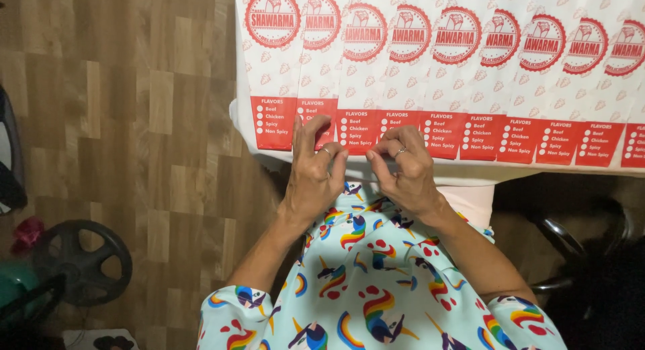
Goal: Applying glue to the edges of fanned-out paper bags and then folding them individually to form the base.
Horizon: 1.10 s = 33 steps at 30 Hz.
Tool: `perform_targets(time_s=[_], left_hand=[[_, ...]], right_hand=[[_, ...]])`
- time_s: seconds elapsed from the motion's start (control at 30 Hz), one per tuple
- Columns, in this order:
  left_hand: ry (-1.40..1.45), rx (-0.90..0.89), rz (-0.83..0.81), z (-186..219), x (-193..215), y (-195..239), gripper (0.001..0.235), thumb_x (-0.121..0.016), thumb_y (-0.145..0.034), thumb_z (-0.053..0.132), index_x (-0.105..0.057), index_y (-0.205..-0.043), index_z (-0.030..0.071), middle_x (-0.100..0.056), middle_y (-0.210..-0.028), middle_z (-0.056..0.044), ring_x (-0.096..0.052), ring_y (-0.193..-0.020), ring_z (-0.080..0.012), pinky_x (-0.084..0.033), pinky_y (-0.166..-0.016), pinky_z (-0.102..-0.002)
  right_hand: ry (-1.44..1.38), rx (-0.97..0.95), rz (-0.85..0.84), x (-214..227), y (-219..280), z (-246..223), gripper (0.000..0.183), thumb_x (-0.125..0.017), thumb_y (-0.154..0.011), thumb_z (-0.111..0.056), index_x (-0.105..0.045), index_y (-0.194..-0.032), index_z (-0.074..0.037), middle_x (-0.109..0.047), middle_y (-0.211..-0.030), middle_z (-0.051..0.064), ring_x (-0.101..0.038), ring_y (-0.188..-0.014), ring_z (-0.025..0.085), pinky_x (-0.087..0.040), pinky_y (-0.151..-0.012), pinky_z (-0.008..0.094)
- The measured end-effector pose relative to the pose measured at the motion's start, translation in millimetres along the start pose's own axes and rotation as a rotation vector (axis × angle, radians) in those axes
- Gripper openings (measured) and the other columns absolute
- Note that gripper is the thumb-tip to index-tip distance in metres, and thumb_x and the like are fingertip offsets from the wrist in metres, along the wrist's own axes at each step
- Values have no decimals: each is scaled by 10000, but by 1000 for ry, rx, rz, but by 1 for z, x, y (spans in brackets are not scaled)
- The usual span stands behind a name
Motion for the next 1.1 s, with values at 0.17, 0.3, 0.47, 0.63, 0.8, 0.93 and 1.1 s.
perform_targets(time_s=[0.17,0.3,0.47,0.63,0.8,0.93,1.1], left_hand=[[33,59,19,1,0,-1,61,-762,-860,3,-719,-843,-36,-542,-1293,-227,-582,-1267,-400,-180,-1235,-619],[43,102,105,-11,-5,7,242,-812,-809,16,-610,-944,16,-451,-1369,-200,-528,-1300,-429,-175,-1233,-632],[-24,114,196,9,3,4,372,-850,-796,16,-551,-1017,37,-408,-1411,-214,-431,-1352,-464,-120,-1216,-688],[-69,111,294,0,-17,27,313,-798,-865,63,-533,-1029,36,-364,-1468,-210,-325,-1436,-486,-97,-1205,-715],[-145,-17,540,-13,-45,53,248,-694,-896,-18,-537,-1066,71,-471,-1387,-195,-420,-1376,-468,-131,-1221,-656],[-218,-43,576,-10,-51,42,470,-864,-826,232,-550,-1143,83,-484,-1369,-201,-463,-1329,-466,-212,-1179,-683],[-249,3,607,-13,-35,39,367,-785,-896,146,-516,-1135,68,-448,-1393,-206,-417,-1355,-470,-215,-1175,-657]], right_hand=[[-10,-34,-24,0,-2,3,184,-809,-912,-78,-677,-788,-41,-595,-851,87,-594,-789,284,-481,-763,366],[-47,-89,-43,4,-9,1,193,-859,-810,-21,-675,-806,-76,-615,-859,72,-616,-802,287,-462,-780,372],[114,3,-3,-4,-19,-18,156,-785,-951,-198,-674,-962,-90,-601,-951,56,-597,-921,268,-392,-852,379],[260,99,29,-8,-2,-13,164,-702,-1027,-230,-655,-1076,-81,-596,-999,65,-576,-924,253,-344,-872,379],[310,188,73,-12,3,-16,107,-664,-1020,-106,-639,-1108,-51,-613,-1017,85,-590,-953,265,-380,-890,368],[350,212,70,-11,4,-16,142,-683,-1002,-97,-631,-1123,-43,-606,-1024,92,-589,-962,267,-386,-891,379],[323,250,55,-9,1,-17,123,-686,-995,-66,-634,-1103,-39,-604,-1040,100,-582,-956,270,-393,-899,383]])
Point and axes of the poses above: each hand's wrist, its own y-axis away from the middle knuckle, its own x-axis out of the back of the hand, z = x × y, the point moved 5 cm from there along -y, towards the middle knuckle
